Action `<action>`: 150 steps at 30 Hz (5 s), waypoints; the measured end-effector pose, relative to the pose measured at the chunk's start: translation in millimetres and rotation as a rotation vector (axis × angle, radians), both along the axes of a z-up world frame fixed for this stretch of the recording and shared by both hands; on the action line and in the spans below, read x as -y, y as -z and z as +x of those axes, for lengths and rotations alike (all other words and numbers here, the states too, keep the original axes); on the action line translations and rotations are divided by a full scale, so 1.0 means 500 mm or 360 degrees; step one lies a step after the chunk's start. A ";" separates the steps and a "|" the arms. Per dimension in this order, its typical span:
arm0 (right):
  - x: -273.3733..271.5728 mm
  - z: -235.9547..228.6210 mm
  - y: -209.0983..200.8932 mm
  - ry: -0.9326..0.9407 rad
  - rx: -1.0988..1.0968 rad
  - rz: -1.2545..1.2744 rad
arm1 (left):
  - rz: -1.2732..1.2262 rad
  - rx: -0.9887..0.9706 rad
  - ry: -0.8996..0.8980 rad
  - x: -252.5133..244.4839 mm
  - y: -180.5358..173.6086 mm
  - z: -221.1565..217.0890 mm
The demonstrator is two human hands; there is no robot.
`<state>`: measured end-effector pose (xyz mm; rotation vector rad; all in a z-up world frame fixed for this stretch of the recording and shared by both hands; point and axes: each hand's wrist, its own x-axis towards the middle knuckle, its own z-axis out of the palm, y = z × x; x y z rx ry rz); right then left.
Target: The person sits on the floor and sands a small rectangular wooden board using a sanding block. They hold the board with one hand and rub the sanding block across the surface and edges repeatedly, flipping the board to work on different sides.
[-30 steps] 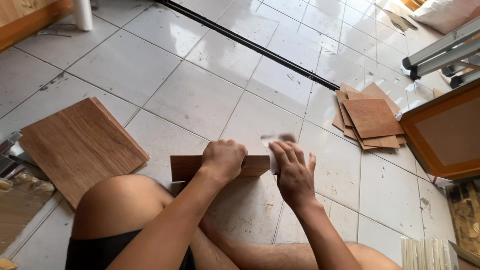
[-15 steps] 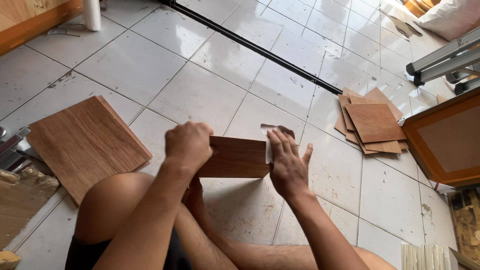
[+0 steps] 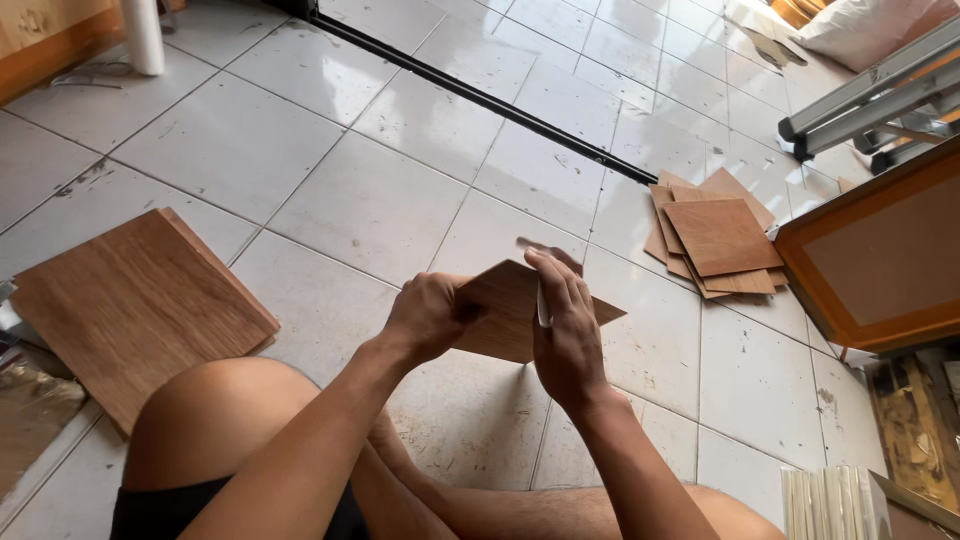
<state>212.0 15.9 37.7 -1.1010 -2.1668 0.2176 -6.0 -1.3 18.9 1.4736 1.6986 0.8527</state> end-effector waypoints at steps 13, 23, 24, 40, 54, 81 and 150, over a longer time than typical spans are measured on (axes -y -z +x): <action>0.018 -0.036 -0.064 -0.0097 -0.0190 -0.0124 | 0.0039 -0.0107 0.0044 0.033 -0.044 0.041; -0.145 0.185 0.156 0.0223 0.0078 -0.0079 | -0.0050 0.0119 -0.0064 0.035 -0.022 0.014; -0.164 0.220 0.172 0.0300 0.0156 -0.0096 | -0.0042 0.0092 -0.0048 0.032 -0.033 0.021; -0.114 0.148 0.121 0.0399 0.0174 -0.0151 | -0.0116 0.0179 -0.0193 0.046 0.012 0.001; -0.220 0.292 0.104 0.0843 -0.1516 -0.0479 | -0.0405 0.0999 0.0648 0.107 -0.134 0.011; -0.013 0.007 0.111 -0.0042 0.0273 -0.0028 | -0.0248 0.0405 0.0082 0.026 0.102 0.091; -0.027 -0.039 -0.007 -0.0056 0.0098 -0.0618 | -0.0339 0.0216 0.0088 0.006 0.125 0.136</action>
